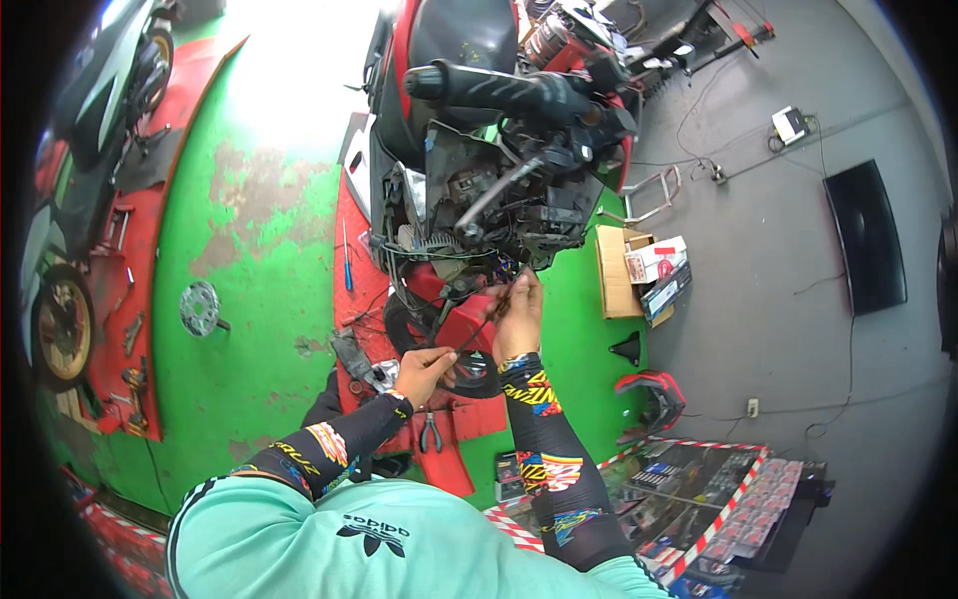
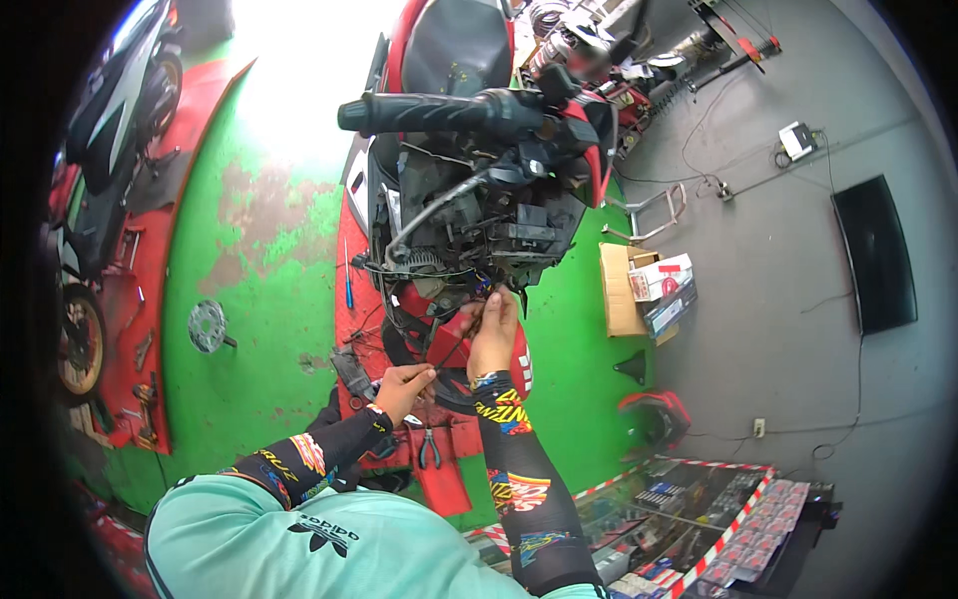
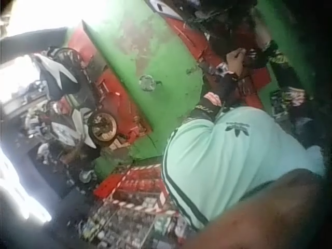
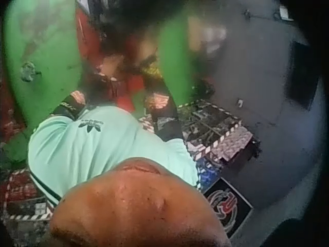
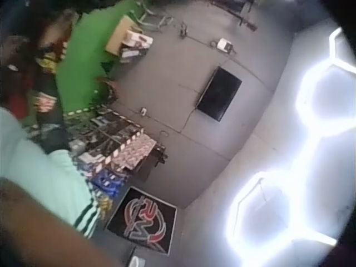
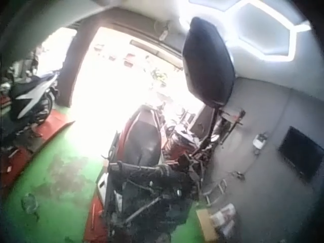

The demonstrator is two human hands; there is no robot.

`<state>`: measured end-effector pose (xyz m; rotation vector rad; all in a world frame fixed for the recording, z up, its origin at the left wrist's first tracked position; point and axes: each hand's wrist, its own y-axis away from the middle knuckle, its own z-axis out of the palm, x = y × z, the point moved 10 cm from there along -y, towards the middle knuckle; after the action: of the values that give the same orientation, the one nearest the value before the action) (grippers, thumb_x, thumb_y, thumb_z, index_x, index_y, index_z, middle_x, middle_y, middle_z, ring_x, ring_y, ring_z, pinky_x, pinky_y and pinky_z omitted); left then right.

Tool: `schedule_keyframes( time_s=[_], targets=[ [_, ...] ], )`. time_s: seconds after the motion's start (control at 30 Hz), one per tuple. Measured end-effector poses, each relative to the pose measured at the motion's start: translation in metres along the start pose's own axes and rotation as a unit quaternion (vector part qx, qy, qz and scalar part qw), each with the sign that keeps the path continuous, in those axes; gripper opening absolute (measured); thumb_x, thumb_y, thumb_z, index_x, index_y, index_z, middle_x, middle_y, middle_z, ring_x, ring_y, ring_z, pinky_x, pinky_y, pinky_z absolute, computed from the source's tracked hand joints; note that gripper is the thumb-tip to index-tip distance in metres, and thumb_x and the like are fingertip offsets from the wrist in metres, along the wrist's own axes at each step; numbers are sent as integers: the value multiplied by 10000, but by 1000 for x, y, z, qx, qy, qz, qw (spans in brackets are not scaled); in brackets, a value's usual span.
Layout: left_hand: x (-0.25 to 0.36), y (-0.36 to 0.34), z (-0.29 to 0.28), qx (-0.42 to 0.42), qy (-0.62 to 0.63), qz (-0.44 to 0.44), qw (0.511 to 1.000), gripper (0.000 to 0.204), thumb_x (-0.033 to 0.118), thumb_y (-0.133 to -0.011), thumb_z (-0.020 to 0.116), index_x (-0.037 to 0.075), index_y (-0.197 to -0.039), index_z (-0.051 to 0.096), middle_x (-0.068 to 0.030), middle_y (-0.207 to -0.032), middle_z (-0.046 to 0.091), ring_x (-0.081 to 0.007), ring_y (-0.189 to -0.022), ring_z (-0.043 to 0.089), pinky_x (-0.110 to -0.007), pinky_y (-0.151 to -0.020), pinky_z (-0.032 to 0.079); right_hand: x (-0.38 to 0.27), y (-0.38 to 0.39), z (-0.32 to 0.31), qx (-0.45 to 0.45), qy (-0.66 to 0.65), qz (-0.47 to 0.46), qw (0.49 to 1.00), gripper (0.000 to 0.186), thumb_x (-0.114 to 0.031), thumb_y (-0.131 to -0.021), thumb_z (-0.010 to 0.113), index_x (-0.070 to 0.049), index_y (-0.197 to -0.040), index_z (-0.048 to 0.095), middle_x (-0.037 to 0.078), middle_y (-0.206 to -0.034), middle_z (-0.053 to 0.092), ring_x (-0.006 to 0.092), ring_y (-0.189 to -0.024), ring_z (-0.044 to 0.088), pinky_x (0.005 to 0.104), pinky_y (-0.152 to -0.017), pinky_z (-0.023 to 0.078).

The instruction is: Repairing and connecting electrical wiring behind the front panel of a motorcycle.

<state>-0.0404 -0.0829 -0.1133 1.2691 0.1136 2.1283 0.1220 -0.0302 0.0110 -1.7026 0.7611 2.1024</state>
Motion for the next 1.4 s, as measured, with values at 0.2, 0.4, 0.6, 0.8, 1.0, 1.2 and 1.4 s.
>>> schedule_keyframes(
  time_s=[0.2,0.4,0.6,0.8,1.0,1.2,1.4],
  targets=[
    [-35,38,-33,-109,-188,-71,974,238,134,-998,605,-34,-1148,681,-45,-878,707,-111,-737,677,-260,-641,563,62,62,-13,9,90,19,996,266,-252,-1074,434,-40,-1204,529,28,-647,565,84,-483,501,259,-427,412],
    [34,21,-33,-97,-328,23,939,562,191,-950,682,-37,-1413,460,-152,-1303,618,-217,-1190,606,-339,-1021,479,114,134,-54,8,311,-56,949,196,-178,-1040,463,-49,-1148,563,119,-883,727,223,-721,712,362,-665,549],
    [86,-48,103,-188,-279,23,941,647,303,-1004,610,8,-1508,332,-139,-1286,585,-201,-1098,605,-337,-901,512,114,154,-88,12,308,-109,945,243,-179,-995,532,-67,-1199,602,135,-1004,724,356,-907,693,452,-779,540],
    [107,-71,147,-112,-178,55,976,327,296,-1045,526,81,-1290,498,13,-681,466,-94,-512,453,-274,-513,465,78,174,-95,48,374,-265,888,244,-132,-940,562,-74,-1165,635,139,-1005,712,357,-922,675,457,-792,540],
    [79,-41,99,-139,-252,33,957,196,263,-1079,434,82,-1133,486,-33,-685,565,-175,-545,612,-282,-521,507,133,186,-111,-3,373,-158,914,249,-161,-940,560,-86,-1168,624,154,-958,711,371,-916,670,499,-805,526],
    [44,-58,71,-188,-362,-8,913,198,225,-1072,447,42,-1129,493,-115,-886,688,-231,-764,714,-331,-725,602,183,189,-139,-16,381,-96,919,248,-210,-958,547,-96,-1166,620,188,-959,702,408,-937,656,520,-815,516],
    [11,-57,92,-226,-400,-11,888,219,241,-1050,518,27,-1100,518,-108,-998,696,-208,-820,718,-302,-706,566,206,200,-196,76,382,-56,919,256,-295,-979,573,-84,-1098,655,181,-974,708,407,-887,671,479,-774,525]
  ],
)
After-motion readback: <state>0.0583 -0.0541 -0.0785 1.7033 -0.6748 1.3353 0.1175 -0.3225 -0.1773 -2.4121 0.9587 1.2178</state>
